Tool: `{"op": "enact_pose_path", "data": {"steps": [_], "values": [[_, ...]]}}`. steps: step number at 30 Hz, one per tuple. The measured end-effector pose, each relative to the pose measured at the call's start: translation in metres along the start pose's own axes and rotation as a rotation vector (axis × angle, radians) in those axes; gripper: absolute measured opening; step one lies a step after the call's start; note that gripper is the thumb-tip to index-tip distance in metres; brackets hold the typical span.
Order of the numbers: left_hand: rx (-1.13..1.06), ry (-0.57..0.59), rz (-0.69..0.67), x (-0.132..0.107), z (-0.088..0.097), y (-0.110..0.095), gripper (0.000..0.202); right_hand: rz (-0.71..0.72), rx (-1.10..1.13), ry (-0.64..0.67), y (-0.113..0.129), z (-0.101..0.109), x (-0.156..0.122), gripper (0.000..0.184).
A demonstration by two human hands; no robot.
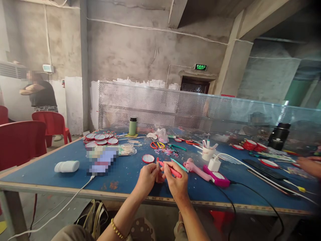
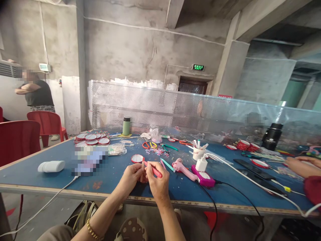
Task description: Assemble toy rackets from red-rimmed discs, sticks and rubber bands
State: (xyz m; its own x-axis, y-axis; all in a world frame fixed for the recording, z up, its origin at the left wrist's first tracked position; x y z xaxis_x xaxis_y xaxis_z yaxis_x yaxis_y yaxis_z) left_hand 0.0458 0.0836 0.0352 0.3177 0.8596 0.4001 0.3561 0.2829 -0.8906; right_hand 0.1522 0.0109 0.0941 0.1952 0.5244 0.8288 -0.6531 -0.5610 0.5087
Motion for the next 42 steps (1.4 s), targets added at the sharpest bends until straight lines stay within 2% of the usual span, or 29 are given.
{"op": "enact_pose_path", "data": {"steps": [27, 42], "values": [[0.011, -0.003, 0.001, 0.0, 0.0, -0.002, 0.033, 0.018, -0.024, 0.007, -0.001, -0.002, -0.001, 0.019], [-0.018, 0.005, 0.016, 0.001, 0.0, 0.005, 0.035, -0.007, -0.037, -0.026, -0.006, 0.0, -0.001, 0.018]]}}
Point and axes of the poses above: each hand's wrist, its own x-axis towards the middle knuckle, its own z-axis out of the back of the hand, y = z × x, the point moved 9 cm from there along x, towards the middle knuckle, and after that the axes turned 10 degrees about -x, right-handed, at the moved point
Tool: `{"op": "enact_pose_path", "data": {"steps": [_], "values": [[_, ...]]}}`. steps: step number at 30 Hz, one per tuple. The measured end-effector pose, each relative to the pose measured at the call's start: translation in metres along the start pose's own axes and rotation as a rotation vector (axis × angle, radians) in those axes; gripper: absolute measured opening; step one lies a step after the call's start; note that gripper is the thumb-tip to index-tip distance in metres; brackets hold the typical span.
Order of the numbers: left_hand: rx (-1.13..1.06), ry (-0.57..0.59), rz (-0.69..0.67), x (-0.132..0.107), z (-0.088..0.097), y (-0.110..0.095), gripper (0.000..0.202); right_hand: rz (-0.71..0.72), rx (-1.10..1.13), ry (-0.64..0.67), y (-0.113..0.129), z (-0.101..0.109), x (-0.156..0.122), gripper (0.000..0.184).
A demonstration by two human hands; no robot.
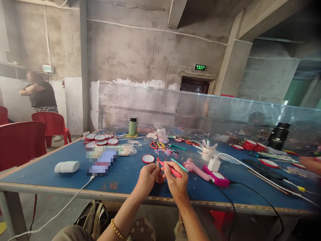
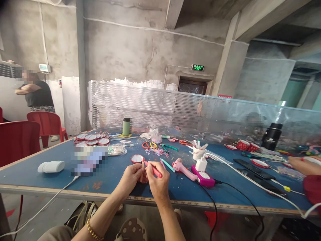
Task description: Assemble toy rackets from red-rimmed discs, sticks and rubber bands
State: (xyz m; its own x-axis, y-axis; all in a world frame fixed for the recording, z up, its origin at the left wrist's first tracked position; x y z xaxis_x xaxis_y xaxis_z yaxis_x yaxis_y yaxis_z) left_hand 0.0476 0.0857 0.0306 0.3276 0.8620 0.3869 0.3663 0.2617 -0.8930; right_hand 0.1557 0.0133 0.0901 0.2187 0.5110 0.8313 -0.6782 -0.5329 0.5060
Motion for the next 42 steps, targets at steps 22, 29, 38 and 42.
{"op": "enact_pose_path", "data": {"steps": [22, 29, 38, 42], "values": [[0.009, -0.028, -0.001, 0.002, 0.001, -0.003, 0.031, 0.006, 0.039, 0.002, -0.005, -0.001, 0.001, 0.016], [-0.032, -0.023, 0.029, 0.003, 0.0, 0.003, 0.036, -0.004, 0.028, -0.006, -0.005, 0.002, 0.0, 0.017], [-0.061, -0.012, 0.04, 0.002, 0.001, 0.004, 0.036, 0.002, 0.009, 0.003, -0.004, 0.0, -0.001, 0.017], [-0.064, -0.011, 0.036, 0.001, 0.001, 0.003, 0.038, 0.002, 0.009, 0.005, -0.001, 0.0, 0.0, 0.018]]}}
Point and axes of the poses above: each hand's wrist, its own x-axis towards the middle knuckle, its own z-axis out of the back of the hand, y = z × x, the point moved 9 cm from there along x, towards the middle knuckle, and after that the axes turned 10 degrees about -x, right-handed, at the moved point
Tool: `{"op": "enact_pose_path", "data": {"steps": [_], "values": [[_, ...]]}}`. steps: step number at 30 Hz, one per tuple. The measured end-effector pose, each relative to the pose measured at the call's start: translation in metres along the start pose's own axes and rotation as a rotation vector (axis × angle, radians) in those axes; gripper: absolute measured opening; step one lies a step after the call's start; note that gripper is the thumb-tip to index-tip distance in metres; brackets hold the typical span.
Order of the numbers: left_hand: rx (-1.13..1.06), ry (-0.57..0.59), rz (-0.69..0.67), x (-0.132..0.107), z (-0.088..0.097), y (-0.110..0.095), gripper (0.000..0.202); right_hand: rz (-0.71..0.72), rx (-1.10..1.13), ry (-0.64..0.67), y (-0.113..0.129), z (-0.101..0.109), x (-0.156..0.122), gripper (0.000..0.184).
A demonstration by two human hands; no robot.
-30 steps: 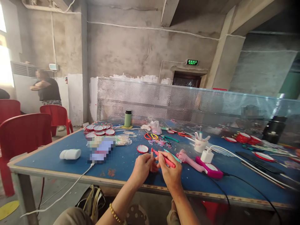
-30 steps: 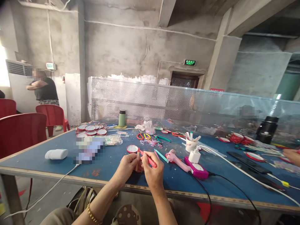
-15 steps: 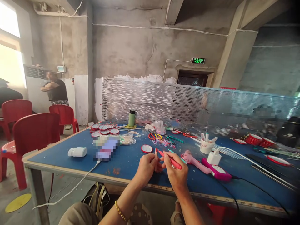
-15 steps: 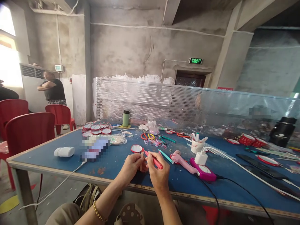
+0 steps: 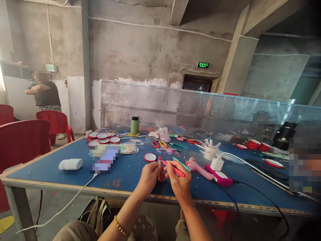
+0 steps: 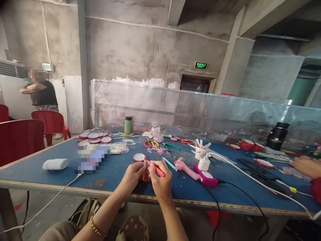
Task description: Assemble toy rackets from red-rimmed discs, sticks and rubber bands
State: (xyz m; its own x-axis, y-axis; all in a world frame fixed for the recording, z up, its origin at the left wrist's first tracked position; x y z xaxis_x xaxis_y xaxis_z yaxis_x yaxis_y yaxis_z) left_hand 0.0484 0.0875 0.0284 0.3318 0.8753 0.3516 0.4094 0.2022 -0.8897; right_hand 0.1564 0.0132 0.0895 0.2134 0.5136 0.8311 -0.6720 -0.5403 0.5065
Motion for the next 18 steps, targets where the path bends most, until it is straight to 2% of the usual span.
{"op": "enact_pose_path", "data": {"steps": [18], "values": [[0.109, 0.005, -0.065, -0.003, -0.002, -0.012, 0.035, 0.025, -0.013, 0.035, 0.008, -0.002, 0.001, 0.019]]}}
Point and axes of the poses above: each hand's wrist, its own x-axis towards the middle knuckle, its own z-axis out of the back of the hand, y = z × x, the point moved 9 cm from there along x, towards the middle knuckle, and after that the axes turned 10 degrees about -x, right-handed, at the moved point
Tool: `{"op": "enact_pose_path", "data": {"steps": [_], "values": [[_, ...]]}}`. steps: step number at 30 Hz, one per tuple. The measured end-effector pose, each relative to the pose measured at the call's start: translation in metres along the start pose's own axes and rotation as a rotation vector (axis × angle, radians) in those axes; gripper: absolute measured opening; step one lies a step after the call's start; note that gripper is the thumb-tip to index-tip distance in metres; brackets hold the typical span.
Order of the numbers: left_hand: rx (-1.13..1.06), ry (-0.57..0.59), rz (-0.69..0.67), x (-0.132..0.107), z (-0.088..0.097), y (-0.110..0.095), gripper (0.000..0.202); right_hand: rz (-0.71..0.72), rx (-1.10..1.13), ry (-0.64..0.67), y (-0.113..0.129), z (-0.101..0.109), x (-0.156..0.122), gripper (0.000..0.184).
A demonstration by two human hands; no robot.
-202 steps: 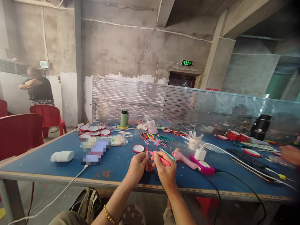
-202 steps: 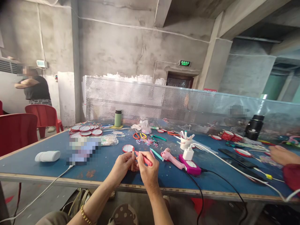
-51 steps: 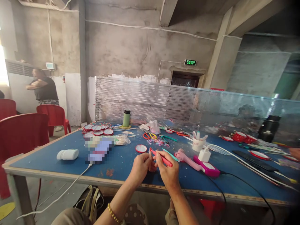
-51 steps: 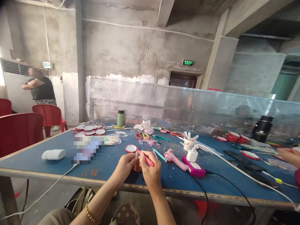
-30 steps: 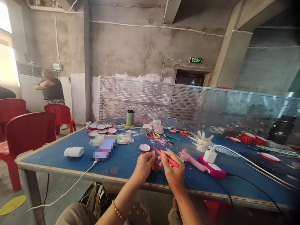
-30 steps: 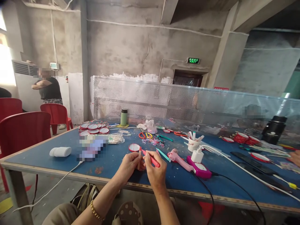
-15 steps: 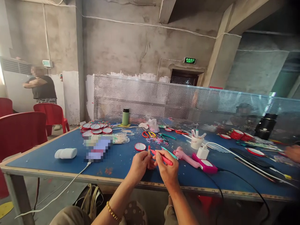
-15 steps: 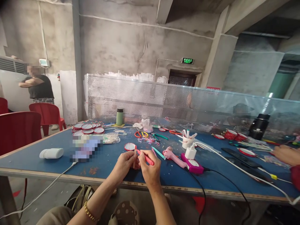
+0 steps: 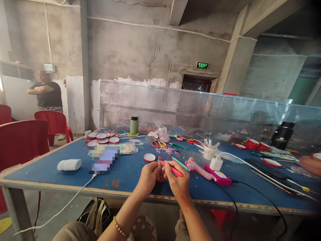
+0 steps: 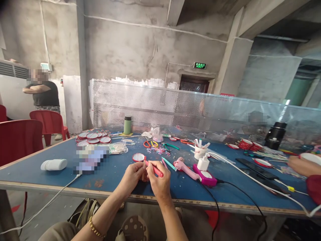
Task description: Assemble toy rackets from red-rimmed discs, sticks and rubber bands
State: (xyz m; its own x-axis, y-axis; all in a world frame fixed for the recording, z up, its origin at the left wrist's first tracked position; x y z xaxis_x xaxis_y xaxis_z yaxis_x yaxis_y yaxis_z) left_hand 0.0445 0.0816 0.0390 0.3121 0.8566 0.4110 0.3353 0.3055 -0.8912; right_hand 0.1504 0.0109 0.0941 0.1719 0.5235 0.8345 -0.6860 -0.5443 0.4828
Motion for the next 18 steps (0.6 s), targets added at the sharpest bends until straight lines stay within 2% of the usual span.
{"op": "enact_pose_path", "data": {"steps": [18], "values": [[-0.002, -0.008, 0.011, -0.0013, 0.0001, -0.0021, 0.036, 0.003, -0.022, 0.0, -0.0008, -0.0007, -0.0003, 0.018]]}}
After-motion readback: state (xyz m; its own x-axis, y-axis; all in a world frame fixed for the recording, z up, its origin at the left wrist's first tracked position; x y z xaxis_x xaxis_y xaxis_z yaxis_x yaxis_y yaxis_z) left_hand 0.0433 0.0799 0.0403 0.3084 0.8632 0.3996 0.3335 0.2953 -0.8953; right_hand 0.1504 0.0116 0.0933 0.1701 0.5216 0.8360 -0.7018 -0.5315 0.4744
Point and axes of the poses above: each hand's wrist, its own x-axis towards the middle knuckle, its own z-axis out of the back of the hand, y = z × x, the point moved 9 cm from there along x, towards the middle knuckle, and after that the axes turned 10 degrees about -x, right-handed, at the moved point
